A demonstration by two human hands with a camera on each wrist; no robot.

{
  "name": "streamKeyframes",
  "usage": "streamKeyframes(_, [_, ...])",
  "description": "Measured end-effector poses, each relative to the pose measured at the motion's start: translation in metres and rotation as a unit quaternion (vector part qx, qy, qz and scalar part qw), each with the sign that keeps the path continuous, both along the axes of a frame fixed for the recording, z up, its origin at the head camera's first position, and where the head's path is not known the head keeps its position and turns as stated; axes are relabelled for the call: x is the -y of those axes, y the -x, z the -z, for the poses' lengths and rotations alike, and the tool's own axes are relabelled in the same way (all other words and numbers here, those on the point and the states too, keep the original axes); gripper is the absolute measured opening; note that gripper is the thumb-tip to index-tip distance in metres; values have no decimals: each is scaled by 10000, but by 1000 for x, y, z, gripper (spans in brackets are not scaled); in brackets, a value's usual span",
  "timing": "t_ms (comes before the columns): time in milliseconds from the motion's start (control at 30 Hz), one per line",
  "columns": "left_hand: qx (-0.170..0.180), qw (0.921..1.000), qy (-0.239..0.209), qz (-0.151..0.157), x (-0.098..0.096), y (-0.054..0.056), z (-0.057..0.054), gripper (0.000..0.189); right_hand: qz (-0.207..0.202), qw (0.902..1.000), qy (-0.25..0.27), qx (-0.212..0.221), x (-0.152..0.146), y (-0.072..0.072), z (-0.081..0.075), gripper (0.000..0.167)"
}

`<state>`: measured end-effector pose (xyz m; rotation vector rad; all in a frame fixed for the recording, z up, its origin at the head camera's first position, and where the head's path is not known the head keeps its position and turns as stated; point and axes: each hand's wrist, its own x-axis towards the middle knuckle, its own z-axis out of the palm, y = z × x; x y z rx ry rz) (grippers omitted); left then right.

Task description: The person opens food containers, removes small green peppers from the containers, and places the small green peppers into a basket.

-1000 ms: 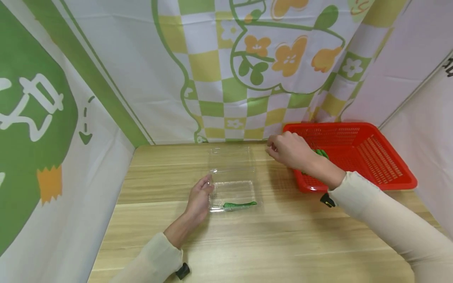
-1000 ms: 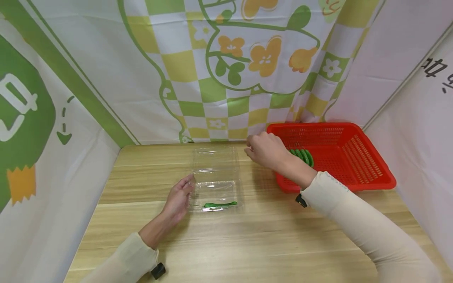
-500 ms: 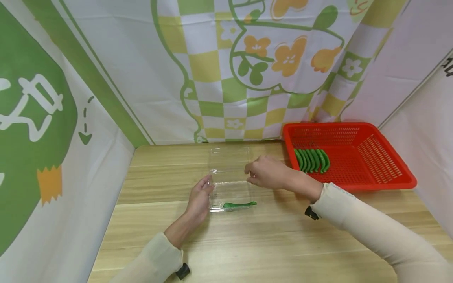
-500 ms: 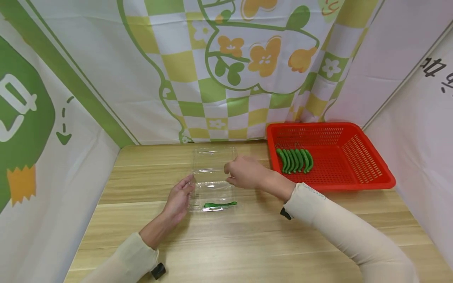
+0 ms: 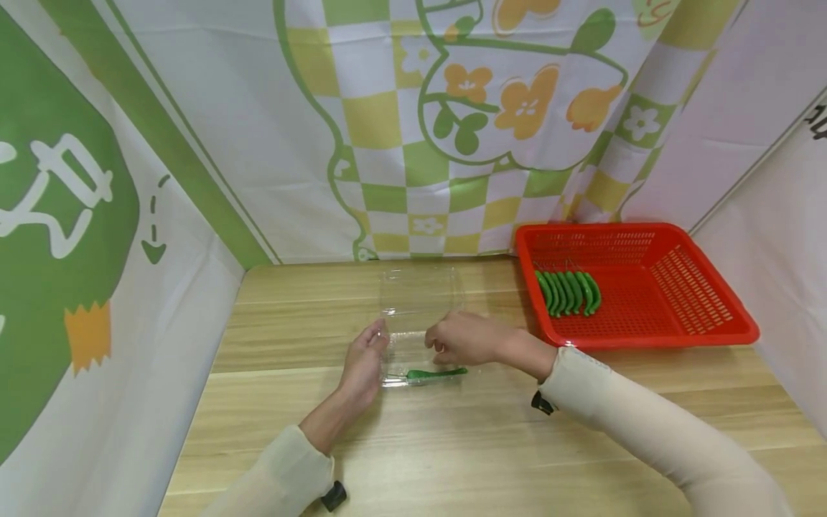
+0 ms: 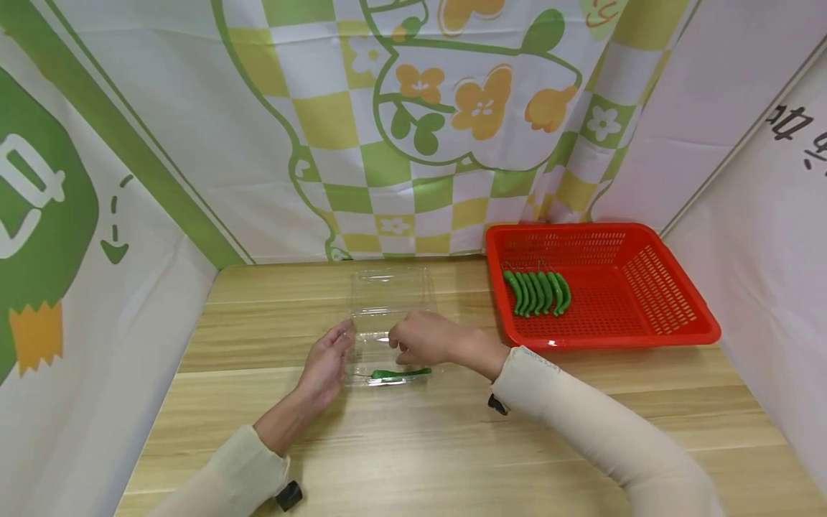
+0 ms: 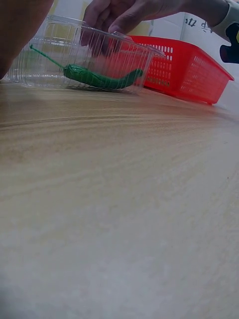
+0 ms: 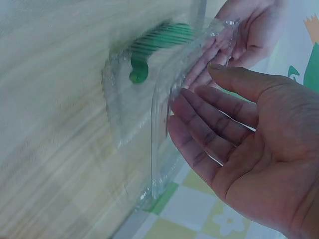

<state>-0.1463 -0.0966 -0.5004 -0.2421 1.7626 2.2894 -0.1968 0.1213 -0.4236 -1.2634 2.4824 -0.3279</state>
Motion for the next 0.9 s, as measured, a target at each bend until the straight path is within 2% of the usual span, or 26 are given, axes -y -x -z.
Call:
streamKeyframes(333, [52,9998,27,-180,-2,0,1,58,-70,9994,-31,340,13,1,22,17])
streamKeyframes(700, [-16,9997,-2,-236,-2,1,0,56,-14,9982,57,600,22,3,30,10])
streamKeyframes(900, [-22,9997,10,-257,-3,2,2,55,37,9985,14,549,23,4,36,9])
